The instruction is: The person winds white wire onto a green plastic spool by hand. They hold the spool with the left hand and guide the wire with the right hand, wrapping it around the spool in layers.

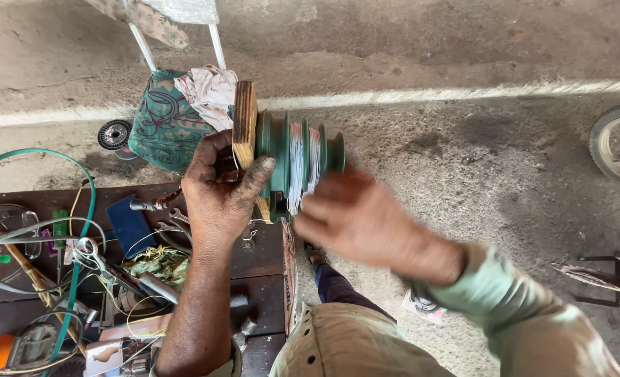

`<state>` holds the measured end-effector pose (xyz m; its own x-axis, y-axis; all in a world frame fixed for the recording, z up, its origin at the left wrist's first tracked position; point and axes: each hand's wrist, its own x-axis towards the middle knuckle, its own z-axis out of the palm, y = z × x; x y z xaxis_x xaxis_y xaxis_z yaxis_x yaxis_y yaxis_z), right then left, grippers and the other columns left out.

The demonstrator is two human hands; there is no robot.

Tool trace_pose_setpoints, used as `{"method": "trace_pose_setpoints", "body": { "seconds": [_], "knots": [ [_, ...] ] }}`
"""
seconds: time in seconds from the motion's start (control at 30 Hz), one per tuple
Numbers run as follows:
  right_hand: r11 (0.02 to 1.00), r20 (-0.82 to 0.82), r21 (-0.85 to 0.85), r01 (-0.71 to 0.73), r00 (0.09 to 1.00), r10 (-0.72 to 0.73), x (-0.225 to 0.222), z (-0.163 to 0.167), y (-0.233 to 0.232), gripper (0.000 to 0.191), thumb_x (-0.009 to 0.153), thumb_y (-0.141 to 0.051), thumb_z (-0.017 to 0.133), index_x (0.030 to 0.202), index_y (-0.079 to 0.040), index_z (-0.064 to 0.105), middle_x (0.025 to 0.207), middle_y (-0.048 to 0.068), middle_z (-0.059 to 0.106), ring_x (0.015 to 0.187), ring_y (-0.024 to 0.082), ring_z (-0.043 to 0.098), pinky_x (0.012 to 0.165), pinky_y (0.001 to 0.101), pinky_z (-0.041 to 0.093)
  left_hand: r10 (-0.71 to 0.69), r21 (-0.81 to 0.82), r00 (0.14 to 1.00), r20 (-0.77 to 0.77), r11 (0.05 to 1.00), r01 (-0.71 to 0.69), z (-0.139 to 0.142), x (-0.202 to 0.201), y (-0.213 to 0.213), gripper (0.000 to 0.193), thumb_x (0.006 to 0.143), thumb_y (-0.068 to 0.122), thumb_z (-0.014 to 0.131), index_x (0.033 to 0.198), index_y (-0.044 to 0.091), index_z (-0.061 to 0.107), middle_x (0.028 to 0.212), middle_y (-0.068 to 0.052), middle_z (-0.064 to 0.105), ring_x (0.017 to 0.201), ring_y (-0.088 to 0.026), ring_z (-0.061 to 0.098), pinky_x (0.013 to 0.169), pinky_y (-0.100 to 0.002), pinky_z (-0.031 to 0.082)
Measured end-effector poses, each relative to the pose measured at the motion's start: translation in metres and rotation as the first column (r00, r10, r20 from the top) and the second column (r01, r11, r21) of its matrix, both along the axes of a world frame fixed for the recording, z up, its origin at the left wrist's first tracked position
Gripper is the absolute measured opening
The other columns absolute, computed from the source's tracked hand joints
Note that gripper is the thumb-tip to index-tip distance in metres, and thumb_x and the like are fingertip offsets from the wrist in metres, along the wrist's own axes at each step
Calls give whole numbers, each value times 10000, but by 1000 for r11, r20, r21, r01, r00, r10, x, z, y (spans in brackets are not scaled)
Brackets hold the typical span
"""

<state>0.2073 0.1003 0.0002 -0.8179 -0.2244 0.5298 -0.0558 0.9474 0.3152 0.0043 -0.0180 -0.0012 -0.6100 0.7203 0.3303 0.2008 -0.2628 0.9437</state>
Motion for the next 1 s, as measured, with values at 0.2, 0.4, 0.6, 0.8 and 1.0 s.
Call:
{"method": "trace_pose_setpoints", "body": {
  "seconds": [0.2,0.4,0.6,0.8,1.0],
  "knots": [
    [620,-136,-768,-163,987,90,-83,-5,152,342,890,-249,921,828,-108,615,781,5,644,677,92,621,548,237,524,13,9,1000,-8,1000,-13,0,2,1,523,876,208,879,1252,-44,617,1005,-60,733,899,-89,682,822,-245,583],
    [-591,131,-807,16,980,-152,-87,-150,121,659,1007,-602,317,1299,-111,646,1096,101,736,988,157,712,869,311,604,-5,34,1000,-9,999,6,0,1,2,526,892,229,880,1251,-53,618,1024,-72,738,926,-90,695,832,-247,591],
    [-436,229,-881,185,972,-49,-49,-260,60,527,966,-308,713,1369,-11,548,1283,226,653,1163,290,617,1013,433,501,27,-10,1000,-9,1000,-27,-1,2,2,523,880,209,876,1242,-59,609,1005,-73,741,890,-83,704,782,-241,598],
    [-172,508,-861,478,813,-284,-41,-234,-21,310,946,-379,720,984,-77,778,774,67,727,669,209,641,579,374,498,-23,58,999,31,998,21,-1,4,3,497,916,172,865,1261,-70,601,1024,-70,734,921,-81,689,825,-234,591],
    [578,117,-804,142,990,-81,9,-122,-53,268,844,-247,769,813,-58,581,735,62,627,645,196,635,539,381,519,-1,37,1000,23,999,0,0,4,1,495,904,176,867,1250,-62,605,1025,-60,724,895,-78,679,798,-235,582]
  ]
}}
